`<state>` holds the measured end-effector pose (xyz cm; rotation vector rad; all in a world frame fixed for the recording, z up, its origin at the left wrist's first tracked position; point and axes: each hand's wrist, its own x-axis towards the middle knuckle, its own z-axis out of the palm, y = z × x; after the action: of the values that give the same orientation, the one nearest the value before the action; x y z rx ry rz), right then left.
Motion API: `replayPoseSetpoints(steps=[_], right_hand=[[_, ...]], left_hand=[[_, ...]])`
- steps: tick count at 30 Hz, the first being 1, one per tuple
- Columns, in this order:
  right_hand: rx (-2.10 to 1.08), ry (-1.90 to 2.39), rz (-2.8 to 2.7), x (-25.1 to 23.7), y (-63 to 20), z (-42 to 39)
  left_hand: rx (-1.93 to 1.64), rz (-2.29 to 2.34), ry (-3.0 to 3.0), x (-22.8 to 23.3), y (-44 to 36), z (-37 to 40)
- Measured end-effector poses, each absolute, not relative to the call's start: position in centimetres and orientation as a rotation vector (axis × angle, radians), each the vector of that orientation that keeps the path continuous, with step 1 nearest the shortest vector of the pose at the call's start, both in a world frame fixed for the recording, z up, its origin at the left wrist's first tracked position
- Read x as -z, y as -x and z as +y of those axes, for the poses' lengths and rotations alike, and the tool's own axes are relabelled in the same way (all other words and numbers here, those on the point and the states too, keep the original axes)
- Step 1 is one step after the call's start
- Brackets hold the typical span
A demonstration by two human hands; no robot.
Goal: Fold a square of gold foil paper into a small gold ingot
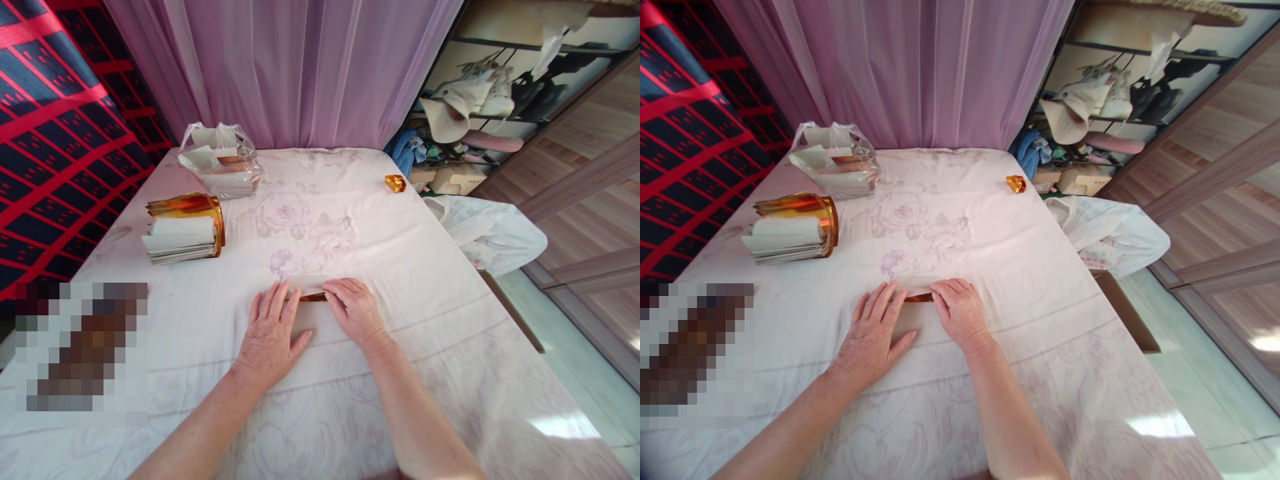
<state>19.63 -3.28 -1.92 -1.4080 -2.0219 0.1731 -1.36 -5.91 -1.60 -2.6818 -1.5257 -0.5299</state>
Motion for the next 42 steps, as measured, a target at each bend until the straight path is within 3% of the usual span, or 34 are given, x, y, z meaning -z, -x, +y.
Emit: replayPoseSetpoints(steps=[8, 25, 42], right_hand=[[-0.192, 1.43, -1.946, 2.2, -19.7, -2.8], [-0.191, 1.57, -1.778, 2.9, -19.7, -2.4], [-0.282, 1.472, -1.762, 2.5, -19.8, -2.6]], left_hand=[[0.61, -1.564, 2.636, 1.1, 1.2, -6.2], [0.433, -1.784, 2.604, 1.0, 1.1, -6.3], [0.419, -1.69, 2.636, 1.1, 1.3, -6.1]])
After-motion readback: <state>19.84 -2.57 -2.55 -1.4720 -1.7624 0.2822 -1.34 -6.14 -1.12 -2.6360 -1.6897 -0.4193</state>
